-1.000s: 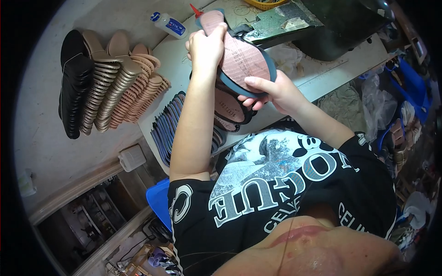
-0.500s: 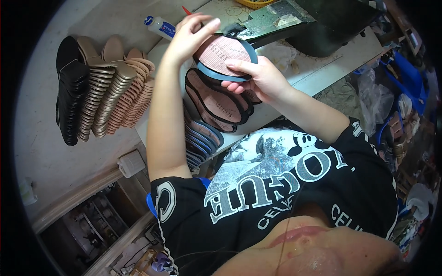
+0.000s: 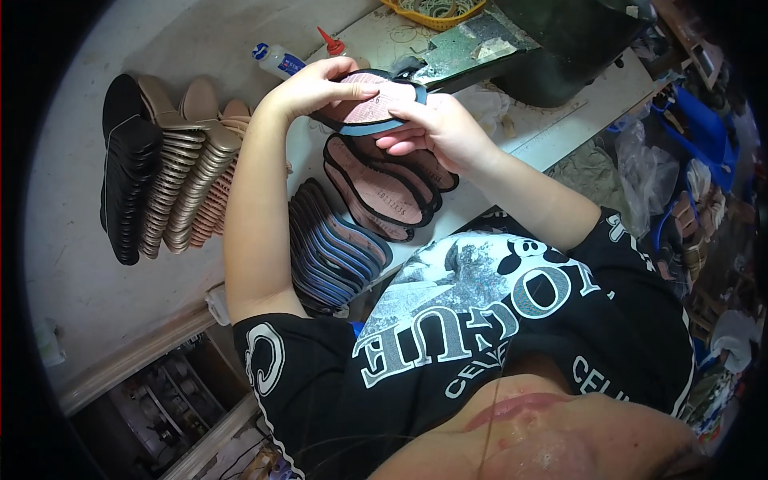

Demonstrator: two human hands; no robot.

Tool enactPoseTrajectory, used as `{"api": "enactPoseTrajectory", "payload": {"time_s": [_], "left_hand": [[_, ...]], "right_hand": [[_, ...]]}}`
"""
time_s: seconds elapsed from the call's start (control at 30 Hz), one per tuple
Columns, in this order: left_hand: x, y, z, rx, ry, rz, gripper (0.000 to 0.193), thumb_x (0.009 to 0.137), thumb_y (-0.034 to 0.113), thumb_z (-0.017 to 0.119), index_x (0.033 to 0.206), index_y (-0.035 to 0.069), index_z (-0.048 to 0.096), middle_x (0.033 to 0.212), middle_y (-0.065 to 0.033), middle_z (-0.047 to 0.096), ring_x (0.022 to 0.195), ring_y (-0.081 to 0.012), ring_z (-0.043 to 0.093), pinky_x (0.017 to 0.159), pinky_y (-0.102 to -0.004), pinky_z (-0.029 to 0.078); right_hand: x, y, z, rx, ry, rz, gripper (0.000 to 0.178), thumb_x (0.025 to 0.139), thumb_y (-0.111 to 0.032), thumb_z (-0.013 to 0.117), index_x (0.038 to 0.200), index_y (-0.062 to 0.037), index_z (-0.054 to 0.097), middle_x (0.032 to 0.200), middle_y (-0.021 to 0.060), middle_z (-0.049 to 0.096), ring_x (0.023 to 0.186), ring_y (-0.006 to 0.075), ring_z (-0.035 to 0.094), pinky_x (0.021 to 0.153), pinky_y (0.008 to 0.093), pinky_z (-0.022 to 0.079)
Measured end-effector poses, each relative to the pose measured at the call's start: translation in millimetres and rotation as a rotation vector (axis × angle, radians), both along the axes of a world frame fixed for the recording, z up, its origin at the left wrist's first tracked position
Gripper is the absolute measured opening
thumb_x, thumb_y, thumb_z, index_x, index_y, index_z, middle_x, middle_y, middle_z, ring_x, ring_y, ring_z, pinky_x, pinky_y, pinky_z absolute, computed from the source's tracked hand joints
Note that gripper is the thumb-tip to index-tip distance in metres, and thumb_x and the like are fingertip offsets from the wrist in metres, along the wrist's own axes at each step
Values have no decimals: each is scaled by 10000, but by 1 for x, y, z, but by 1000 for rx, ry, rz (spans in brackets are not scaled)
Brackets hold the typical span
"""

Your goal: Checking and aligning shoe sole components before stitching or assembly.

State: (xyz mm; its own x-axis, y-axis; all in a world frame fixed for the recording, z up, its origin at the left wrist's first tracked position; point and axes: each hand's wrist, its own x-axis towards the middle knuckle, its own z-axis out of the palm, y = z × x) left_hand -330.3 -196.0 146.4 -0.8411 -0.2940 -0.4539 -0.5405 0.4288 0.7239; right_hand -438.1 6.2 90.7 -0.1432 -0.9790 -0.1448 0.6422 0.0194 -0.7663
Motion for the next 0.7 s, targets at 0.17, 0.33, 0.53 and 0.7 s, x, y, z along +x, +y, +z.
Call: {"api": "enactPoseTrajectory", "payload": {"time_s": [0.17, 0.33, 0.53, 0.7], "left_hand": [[11, 11, -3, 13, 36, 117, 426, 781, 386, 736, 980, 46, 574, 796, 24, 541, 725, -56, 473, 593, -202, 374], [21, 25, -4, 11, 124, 299, 472, 747, 399, 759, 954, 11, 587, 799, -27, 578, 697, -88, 517, 576, -231, 394], [25, 48, 13, 32, -37, 392, 467, 749, 442, 740, 937, 30, 624, 780, -23, 607, 690, -104, 546, 624, -248, 422], [26, 63, 6, 41, -61, 491, 499, 731, 444, 742, 932, -2, 643, 786, -94, 645, 644, -158, 606, 580, -277, 471]], "right_hand": [[-9, -3, -3, 21, -14, 50, 383, 911, -266, 574, 1113, 58, 585, 959, 156, 668, 800, 204, 686, 659, 255, 578], [-11, -5, 3, 33, -37, 67, 388, 911, -280, 576, 1115, 50, 593, 958, 160, 670, 786, 213, 687, 649, 267, 582], [-19, -8, 3, 32, 19, 94, 362, 915, -276, 565, 1087, 38, 614, 919, 142, 678, 776, 210, 686, 634, 264, 579], [-25, -3, 7, 71, 127, 92, 322, 899, -268, 593, 1045, 17, 624, 914, 124, 674, 787, 189, 678, 627, 261, 568]]}}
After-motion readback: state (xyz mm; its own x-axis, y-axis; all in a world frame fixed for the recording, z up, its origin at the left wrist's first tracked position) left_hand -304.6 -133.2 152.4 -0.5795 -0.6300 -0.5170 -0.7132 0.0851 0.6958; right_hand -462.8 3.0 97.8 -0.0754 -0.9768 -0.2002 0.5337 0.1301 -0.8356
